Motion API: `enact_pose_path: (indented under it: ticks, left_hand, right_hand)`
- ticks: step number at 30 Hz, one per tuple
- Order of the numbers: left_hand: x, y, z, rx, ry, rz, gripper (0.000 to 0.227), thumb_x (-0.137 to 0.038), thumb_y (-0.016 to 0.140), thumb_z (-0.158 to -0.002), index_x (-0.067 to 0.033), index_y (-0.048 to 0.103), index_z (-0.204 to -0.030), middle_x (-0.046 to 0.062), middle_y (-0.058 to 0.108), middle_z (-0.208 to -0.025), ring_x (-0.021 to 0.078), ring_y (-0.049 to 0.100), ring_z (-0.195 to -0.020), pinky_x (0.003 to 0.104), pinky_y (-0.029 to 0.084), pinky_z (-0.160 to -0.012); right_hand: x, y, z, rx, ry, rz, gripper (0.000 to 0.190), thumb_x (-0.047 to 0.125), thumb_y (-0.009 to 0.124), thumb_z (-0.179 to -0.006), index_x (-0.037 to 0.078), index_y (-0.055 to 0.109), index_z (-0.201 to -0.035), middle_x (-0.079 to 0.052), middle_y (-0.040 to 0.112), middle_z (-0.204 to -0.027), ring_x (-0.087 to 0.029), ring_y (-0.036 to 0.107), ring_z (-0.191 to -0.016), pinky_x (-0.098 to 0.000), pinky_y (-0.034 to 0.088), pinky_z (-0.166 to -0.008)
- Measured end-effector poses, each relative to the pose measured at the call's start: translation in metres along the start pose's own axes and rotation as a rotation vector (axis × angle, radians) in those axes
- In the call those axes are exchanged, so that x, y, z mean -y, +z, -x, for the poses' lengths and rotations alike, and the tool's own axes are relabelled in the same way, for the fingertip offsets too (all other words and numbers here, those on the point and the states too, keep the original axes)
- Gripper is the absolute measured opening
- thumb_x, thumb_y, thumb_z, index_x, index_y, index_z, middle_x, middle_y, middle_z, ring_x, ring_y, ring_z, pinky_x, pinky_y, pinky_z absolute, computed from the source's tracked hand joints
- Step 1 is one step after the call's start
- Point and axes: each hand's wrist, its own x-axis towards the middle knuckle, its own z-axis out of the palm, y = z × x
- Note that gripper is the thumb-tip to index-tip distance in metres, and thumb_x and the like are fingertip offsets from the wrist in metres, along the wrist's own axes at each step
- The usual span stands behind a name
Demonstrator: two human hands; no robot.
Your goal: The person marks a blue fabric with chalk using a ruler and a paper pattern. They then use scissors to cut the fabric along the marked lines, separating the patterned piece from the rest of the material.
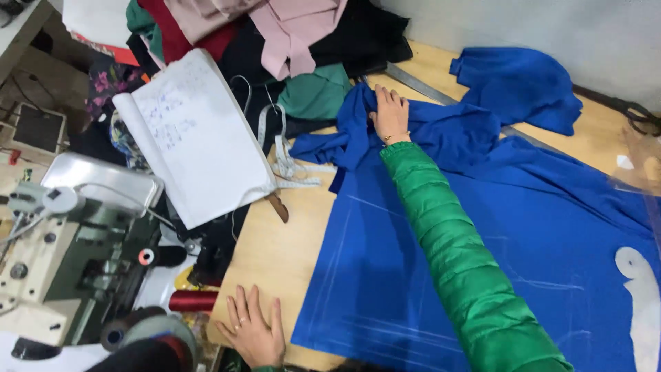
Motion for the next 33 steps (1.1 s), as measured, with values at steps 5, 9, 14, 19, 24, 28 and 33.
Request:
enact_pose_path:
  ticks: [5,9,14,19,24,28,33]
  left_hand:
    - [0.013,0.025,0.011,0.037,-0.057,-0.080,0.064,-0.060,0.049,-0.093,-0.0284,0.057,-0.147,0.000,0.045,-0.165,0.0260,0.038,-0.156,0.069,0.024,-0.123]
    - [0.016,0.029,0.012,0.060,-0.049,-0.091,0.067,-0.062,0.049,-0.092,-0.0281,0.055,-0.148,-0.002,0.040,-0.169,0.0273,0.038,-0.156,0.075,0.027,-0.119]
    - [0.022,0.036,0.014,0.058,-0.053,-0.092,0.064,-0.061,0.048,-0.093,-0.0275,0.058,-0.146,-0.001,0.044,-0.167,0.0291,0.041,-0.155,0.073,0.025,-0.122]
    - [0.022,0.036,0.014,-0.026,0.002,-0.105,0.062,-0.059,0.050,-0.094,-0.0249,0.061,-0.145,0.002,0.047,-0.165,0.0296,0.046,-0.152,0.071,0.028,-0.122]
    - [0.025,0.037,0.015,0.059,-0.010,-0.126,0.067,-0.061,0.047,-0.093,-0.0281,0.052,-0.151,0.000,0.040,-0.168,0.0302,0.039,-0.156,0.073,0.027,-0.121]
    - [0.027,0.037,0.015,0.078,-0.006,-0.155,0.067,-0.062,0.044,-0.093,-0.0303,0.050,-0.152,-0.001,0.040,-0.169,0.0293,0.041,-0.155,0.073,0.031,-0.118]
    - [0.025,0.038,0.013,-0.037,0.051,-0.141,0.063,-0.058,0.051,-0.093,-0.0244,0.060,-0.146,0.007,0.052,-0.161,0.0331,0.050,-0.149,0.070,0.033,-0.120]
  right_hand:
    - [-0.018,0.007,-0.006,0.032,-0.027,-0.068,0.061,0.016,0.074,-0.083,0.015,0.054,-0.140,-0.009,0.070,-0.123,-0.034,0.058,-0.116,-0.0557,0.031,-0.108]
    - [-0.023,-0.044,0.012,0.142,-0.123,-0.383,0.035,0.012,0.058,-0.089,0.006,0.069,-0.122,-0.015,0.069,-0.107,-0.040,0.061,-0.100,-0.0526,0.042,-0.081]
    - [-0.019,-0.147,0.025,0.942,-0.113,-0.380,0.058,0.053,0.051,-0.086,0.014,0.071,-0.124,-0.010,0.069,-0.119,-0.029,0.064,-0.110,-0.0458,0.048,-0.097]
    - [-0.031,-0.113,0.012,0.820,0.155,-0.585,0.060,0.065,0.045,-0.097,0.014,0.075,-0.100,-0.005,0.075,-0.086,-0.016,0.067,-0.068,-0.0332,0.053,-0.073]
    - [-0.004,0.008,-0.012,0.161,0.147,-0.255,0.038,0.037,0.066,-0.096,0.008,0.067,-0.120,-0.020,0.064,-0.107,-0.044,0.062,-0.099,-0.0577,0.049,-0.080]
    - [0.019,0.028,-0.022,0.195,0.230,-0.107,0.065,0.050,0.070,-0.092,0.009,0.055,-0.140,-0.019,0.059,-0.123,-0.042,0.054,-0.114,-0.0625,0.044,-0.084]
    - [0.009,0.064,-0.036,0.166,0.224,-0.004,0.044,0.035,0.072,-0.092,0.004,0.062,-0.121,-0.020,0.062,-0.110,-0.039,0.059,-0.102,-0.0553,0.051,-0.075]
